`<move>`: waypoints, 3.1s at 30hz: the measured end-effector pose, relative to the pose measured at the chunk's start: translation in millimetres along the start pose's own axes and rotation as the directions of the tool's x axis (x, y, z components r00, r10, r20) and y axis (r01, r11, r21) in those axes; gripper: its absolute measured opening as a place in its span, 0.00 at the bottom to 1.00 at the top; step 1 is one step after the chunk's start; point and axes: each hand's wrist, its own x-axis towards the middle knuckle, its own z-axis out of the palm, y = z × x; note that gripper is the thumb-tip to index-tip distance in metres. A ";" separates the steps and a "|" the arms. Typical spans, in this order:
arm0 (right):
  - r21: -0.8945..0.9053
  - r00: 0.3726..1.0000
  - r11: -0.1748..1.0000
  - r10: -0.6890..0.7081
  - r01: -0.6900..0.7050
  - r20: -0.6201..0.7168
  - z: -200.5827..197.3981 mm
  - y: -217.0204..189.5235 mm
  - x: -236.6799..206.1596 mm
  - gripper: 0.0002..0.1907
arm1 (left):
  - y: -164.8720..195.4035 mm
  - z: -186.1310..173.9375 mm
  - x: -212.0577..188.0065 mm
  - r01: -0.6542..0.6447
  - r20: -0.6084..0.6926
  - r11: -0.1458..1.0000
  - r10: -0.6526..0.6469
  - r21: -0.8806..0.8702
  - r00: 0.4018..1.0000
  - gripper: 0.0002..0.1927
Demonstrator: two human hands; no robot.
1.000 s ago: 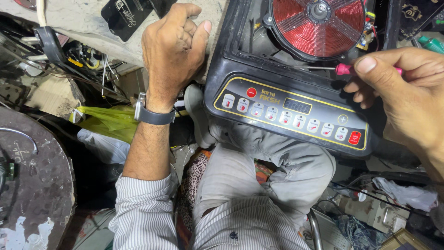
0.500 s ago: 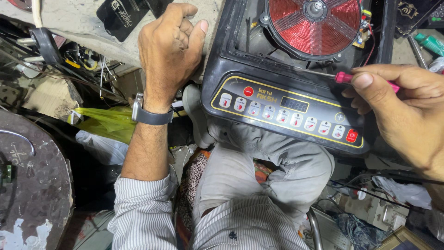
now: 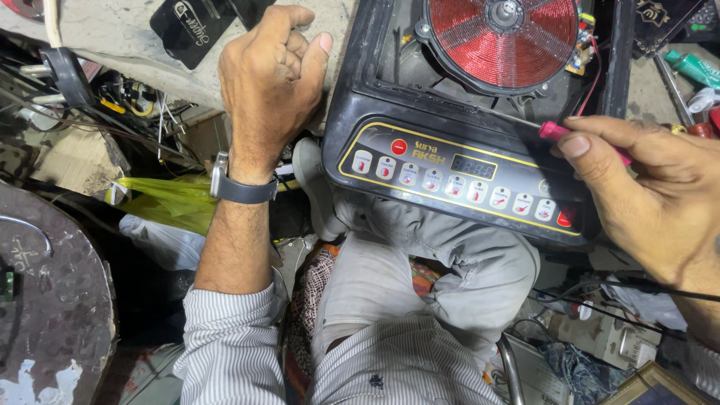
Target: The person applies a viscous substance from a tube onto a small metal plate, then uses a screwdriver to spread and apply the substance to the internal components of an electric heater. The person works at a cluttered bench with tools and parts visible.
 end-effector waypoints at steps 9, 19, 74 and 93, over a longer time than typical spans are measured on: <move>-0.232 0.959 0.932 -0.282 0.277 0.011 5.0 -6.2 -3.3 0.12 | -2.3 -0.8 -2.4 -0.021 0.005 1.000 0.021 -0.008 1.000 0.12; -0.309 0.843 0.793 -0.535 0.525 0.061 8.9 -18.3 3.0 0.12 | -2.3 1.5 -3.3 -0.021 0.014 1.000 0.021 -0.005 1.000 0.13; -0.533 0.726 0.533 -0.638 0.657 0.257 -6.2 2.3 -14.8 0.20 | -4.0 10.3 -5.9 -0.034 0.027 0.999 0.034 -0.005 0.999 0.12; -0.570 0.623 0.370 -0.702 0.733 0.345 -14.1 -6.0 1.0 0.02 | 2.6 7.4 -7.2 -0.006 0.033 1.000 0.006 -0.013 0.999 0.10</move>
